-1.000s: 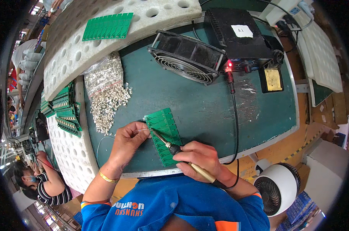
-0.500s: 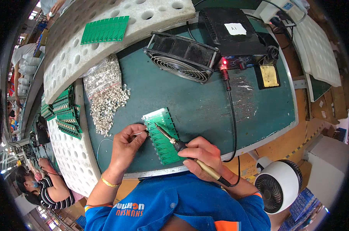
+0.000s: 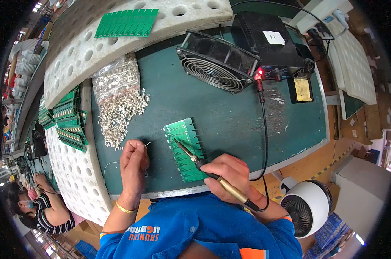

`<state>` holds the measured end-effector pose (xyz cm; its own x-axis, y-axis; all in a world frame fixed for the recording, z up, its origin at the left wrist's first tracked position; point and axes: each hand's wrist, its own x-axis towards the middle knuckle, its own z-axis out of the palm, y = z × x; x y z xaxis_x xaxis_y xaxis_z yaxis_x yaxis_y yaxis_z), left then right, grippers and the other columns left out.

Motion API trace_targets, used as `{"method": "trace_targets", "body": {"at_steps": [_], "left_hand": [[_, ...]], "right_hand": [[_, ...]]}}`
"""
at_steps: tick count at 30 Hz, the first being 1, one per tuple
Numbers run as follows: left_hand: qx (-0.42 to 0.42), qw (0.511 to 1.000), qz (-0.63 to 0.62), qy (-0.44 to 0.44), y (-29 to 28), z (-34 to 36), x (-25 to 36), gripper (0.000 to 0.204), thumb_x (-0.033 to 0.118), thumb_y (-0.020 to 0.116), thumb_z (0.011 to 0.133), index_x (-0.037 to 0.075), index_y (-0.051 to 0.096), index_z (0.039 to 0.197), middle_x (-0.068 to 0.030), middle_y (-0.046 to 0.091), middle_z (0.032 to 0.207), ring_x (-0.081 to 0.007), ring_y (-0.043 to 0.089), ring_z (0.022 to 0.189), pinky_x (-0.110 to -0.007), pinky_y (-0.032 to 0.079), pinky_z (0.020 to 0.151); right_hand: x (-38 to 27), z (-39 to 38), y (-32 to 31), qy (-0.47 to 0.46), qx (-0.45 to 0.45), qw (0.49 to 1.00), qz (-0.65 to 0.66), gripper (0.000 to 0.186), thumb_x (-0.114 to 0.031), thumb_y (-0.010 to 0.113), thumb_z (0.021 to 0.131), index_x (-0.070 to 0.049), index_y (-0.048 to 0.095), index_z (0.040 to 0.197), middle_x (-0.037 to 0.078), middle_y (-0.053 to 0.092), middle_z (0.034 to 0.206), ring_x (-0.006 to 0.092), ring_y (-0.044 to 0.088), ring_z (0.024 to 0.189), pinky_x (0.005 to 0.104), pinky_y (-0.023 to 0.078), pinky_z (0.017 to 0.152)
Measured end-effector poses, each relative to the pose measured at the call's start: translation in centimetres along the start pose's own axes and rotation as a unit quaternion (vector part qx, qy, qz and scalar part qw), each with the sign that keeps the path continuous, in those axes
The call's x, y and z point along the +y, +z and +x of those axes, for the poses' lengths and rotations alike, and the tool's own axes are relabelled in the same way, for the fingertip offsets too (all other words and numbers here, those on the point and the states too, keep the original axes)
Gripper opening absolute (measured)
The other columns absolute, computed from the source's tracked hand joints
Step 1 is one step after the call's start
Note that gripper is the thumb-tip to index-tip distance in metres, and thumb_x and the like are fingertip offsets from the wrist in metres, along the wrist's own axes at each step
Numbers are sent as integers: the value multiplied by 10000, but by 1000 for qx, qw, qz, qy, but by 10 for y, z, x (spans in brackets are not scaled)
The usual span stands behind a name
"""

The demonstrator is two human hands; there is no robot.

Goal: The person solders components onto a circuit board strip using a soldering iron and solder wire.

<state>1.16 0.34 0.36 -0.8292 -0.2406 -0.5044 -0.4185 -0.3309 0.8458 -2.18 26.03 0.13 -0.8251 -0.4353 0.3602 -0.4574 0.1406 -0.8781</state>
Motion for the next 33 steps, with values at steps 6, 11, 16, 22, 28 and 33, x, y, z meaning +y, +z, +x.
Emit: {"method": "trace_targets", "body": {"at_steps": [6,11,16,22,28,33], "left_hand": [[32,930,292,222,18,3,-6,84,29,679,905,18,603,872,-12,547,716,-83,481,588,-234,402,547],[36,891,341,297,24,11,-5,76,13,714,856,15,639,842,-75,594,733,-161,548,591,-282,449,555],[28,889,344,302,24,11,-8,70,-5,709,863,-9,642,843,-53,592,761,-109,528,617,-241,431,567],[25,882,360,305,24,12,-7,65,-7,718,849,-4,655,836,-52,593,755,-111,526,612,-248,424,559],[25,872,376,313,26,11,-3,61,-5,722,840,1,661,839,-76,605,748,-151,558,616,-265,443,567],[31,862,384,329,25,12,-6,65,-3,726,833,4,661,836,-96,625,766,-191,592,639,-287,468,585]], "right_hand": [[1,5,6,20,27,999,0,185,-82,713,805,1,671,964,120,646,782,220,622,633,318,494,569],[4,5,6,37,34,999,16,168,-56,699,800,-2,675,957,121,642,767,214,620,630,312,492,571],[6,6,7,43,26,998,25,171,-42,699,789,-5,677,955,119,640,757,210,618,627,313,489,568],[7,9,7,47,13,998,28,180,-34,707,781,-17,676,957,119,643,758,215,621,625,317,488,564],[6,9,6,58,0,998,31,185,-67,685,799,9,673,967,139,637,797,210,600,655,300,475,584],[5,13,6,54,6,998,23,186,-30,713,775,-23,676,958,120,647,759,222,629,630,320,490,565]]}}
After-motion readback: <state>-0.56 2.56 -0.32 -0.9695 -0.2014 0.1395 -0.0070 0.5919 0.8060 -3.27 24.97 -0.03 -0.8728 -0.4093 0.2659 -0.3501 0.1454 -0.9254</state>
